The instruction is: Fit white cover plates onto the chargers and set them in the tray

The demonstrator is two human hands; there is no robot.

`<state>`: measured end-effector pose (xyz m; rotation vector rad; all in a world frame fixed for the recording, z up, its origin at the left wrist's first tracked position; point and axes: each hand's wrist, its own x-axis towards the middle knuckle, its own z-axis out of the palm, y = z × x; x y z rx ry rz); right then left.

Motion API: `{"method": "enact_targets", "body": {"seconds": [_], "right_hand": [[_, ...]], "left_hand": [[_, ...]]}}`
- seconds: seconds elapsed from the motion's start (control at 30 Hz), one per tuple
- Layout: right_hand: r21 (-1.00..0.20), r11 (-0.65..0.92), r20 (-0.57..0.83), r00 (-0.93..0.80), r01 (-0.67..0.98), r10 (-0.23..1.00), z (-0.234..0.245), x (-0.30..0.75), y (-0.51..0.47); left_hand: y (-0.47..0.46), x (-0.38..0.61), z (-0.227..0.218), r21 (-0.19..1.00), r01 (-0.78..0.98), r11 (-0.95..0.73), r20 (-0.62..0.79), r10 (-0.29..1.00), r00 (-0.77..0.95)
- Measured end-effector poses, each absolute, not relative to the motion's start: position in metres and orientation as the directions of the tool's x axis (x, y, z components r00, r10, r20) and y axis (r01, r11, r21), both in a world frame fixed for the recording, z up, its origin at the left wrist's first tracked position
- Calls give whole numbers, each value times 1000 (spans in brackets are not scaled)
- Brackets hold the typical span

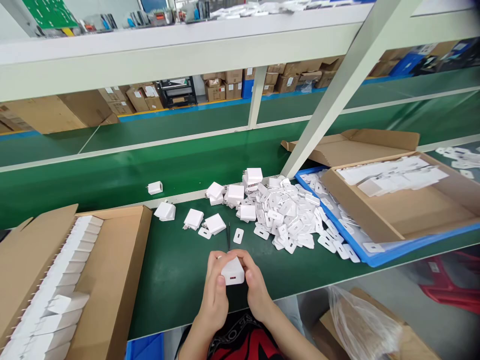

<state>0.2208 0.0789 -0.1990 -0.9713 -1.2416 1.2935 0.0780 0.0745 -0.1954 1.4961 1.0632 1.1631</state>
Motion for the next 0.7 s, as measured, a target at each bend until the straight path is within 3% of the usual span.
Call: {"method": "enact_targets", "body": {"seconds": [0.2, 0.33, 0.47, 0.6, 0.7], "right_hand": [[-989, 107, 122, -158, -103, 980, -198, 222, 79], [-987, 157, 157, -184, -17, 970, -196, 222, 80], [-977, 211, 211, -129, -14, 969, -203, 221, 79], [-936, 345, 340, -71, 75, 938, -215, 224, 79], [-911, 366, 342, -150, 189, 928, -217, 227, 82]], "left_hand": [[75, 73, -200, 927, 106, -360, 343, 928, 147], [78, 69, -201, 934, 34, -356, 348, 927, 142], [79, 71, -199, 986, -140, -90, 110, 983, 145], [79, 82, -198, 863, -440, 250, -229, 968, 101], [78, 88, -196, 795, -515, 321, -283, 947, 155]]}}
